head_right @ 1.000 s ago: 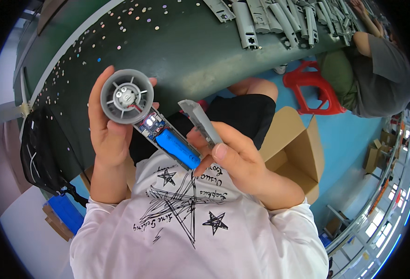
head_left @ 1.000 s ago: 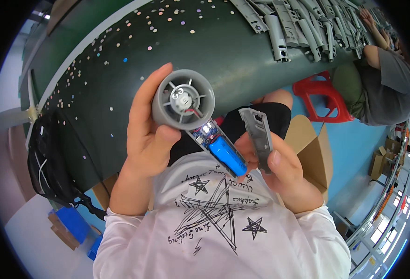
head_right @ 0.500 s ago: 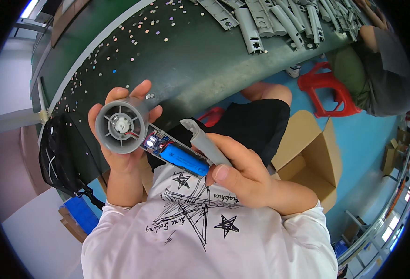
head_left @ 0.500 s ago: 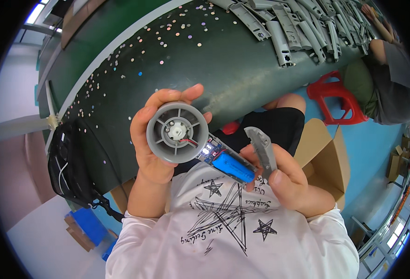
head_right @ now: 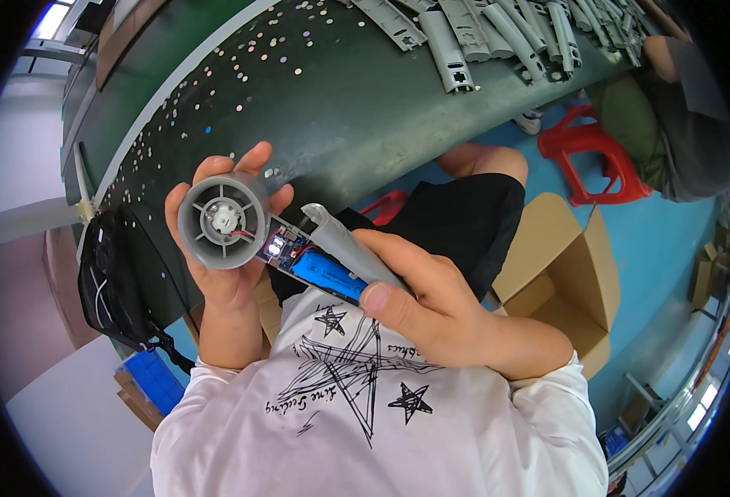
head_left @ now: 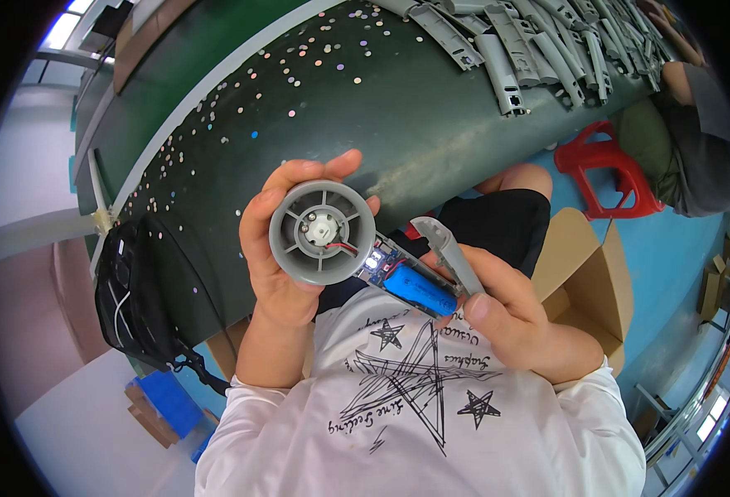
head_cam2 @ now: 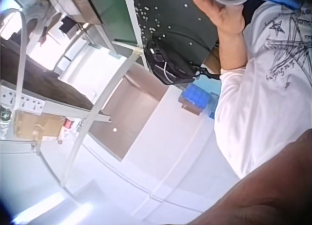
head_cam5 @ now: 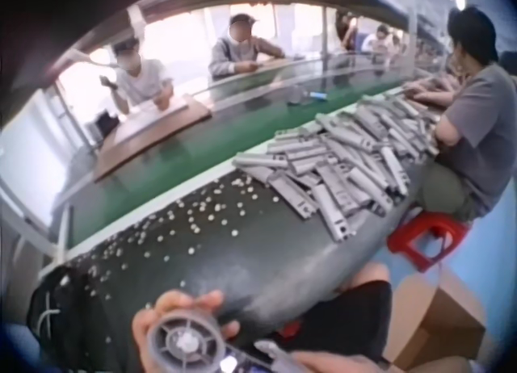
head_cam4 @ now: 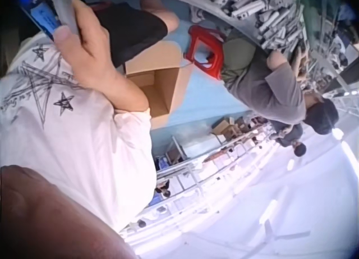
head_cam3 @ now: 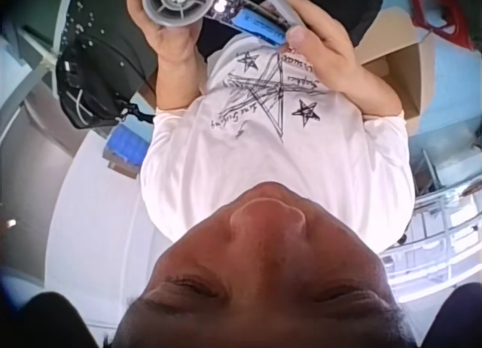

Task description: Assembling the outer casing and internal components of small handheld fans at a factory production line.

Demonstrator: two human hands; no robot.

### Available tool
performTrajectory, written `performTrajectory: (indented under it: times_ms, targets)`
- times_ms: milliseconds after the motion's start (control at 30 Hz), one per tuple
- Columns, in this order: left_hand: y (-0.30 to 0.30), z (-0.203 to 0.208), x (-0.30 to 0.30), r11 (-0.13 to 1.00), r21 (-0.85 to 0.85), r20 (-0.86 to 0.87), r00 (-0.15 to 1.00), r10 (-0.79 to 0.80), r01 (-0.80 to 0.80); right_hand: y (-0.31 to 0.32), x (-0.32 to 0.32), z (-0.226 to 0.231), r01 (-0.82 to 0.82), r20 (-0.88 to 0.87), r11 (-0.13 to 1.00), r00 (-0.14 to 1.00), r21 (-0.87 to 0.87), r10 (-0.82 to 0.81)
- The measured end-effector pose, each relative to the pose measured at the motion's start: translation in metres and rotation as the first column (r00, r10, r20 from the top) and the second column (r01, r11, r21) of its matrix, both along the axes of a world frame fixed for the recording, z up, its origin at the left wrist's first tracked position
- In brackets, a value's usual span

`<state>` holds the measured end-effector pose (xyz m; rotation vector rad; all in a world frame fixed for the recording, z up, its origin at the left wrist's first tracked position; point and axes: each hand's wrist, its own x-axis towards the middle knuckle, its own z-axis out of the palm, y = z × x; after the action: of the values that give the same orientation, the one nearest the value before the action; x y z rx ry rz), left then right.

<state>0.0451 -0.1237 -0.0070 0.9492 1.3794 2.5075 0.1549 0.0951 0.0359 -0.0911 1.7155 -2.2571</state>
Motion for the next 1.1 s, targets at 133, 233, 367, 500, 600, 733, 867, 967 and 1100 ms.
performTrajectory:
  times_ms: [133, 233, 367, 500, 600, 733, 867, 967, 1100]
  targets:
    - [-0.001, -0.001, 0.0, 1.0, -0.018, 0.003, 1.0, 0.016, -0.016, -0.002, 0.0, -0.002, 0.006, 0.092, 0.996, 0.996, -0.089, 0.002]
    - [0.0, -0.002, -0.002, 1.0, -0.004, -0.02, 1.0, 0.004, -0.004, -0.003, 0.0, 0.0, 0.012, 0.09, 0.997, 0.996, -0.082, -0.005]
    - [0.0, -0.001, -0.001, 1.0, -0.004, -0.024, 1.0, 0.013, -0.013, -0.004, -0.001, -0.003, 0.028, 0.049, 0.998, 0.998, -0.057, -0.025]
    - [0.0, -0.001, 0.0, 0.999, -0.017, -0.02, 0.999, 0.043, -0.043, -0.004, -0.003, -0.003, 0.031, -0.018, 0.999, 0.999, 0.012, -0.03]
    - [0.001, -0.001, 0.001, 0.998, -0.013, -0.007, 0.998, 0.06, -0.06, -0.004, -0.005, -0.004, 0.036, -0.063, 0.998, 0.998, 0.06, -0.032]
    - [0.002, -0.001, 0.0, 0.999, -0.009, -0.02, 0.999, 0.047, -0.048, 0.001, -0.005, 0.004, -0.051, -0.03, 0.989, 0.998, 0.139, 0.056]
    - [0.002, 0.0, 0.002, 0.997, -0.023, -0.042, 0.997, 0.071, -0.072, -0.009, -0.006, -0.002, 0.126, -0.245, 0.976, 0.966, 0.177, -0.08]
    - [0.003, -0.001, 0.002, 0.997, -0.023, -0.041, 0.996, 0.078, -0.079, -0.011, -0.01, 0.0, 0.141, -0.273, 0.967, 0.959, 0.211, -0.081]
    - [0.003, 0.0, 0.003, 0.995, -0.029, -0.026, 0.995, 0.094, -0.094, -0.013, -0.012, 0.0, 0.133, -0.299, 0.952, 0.953, 0.276, -0.047]
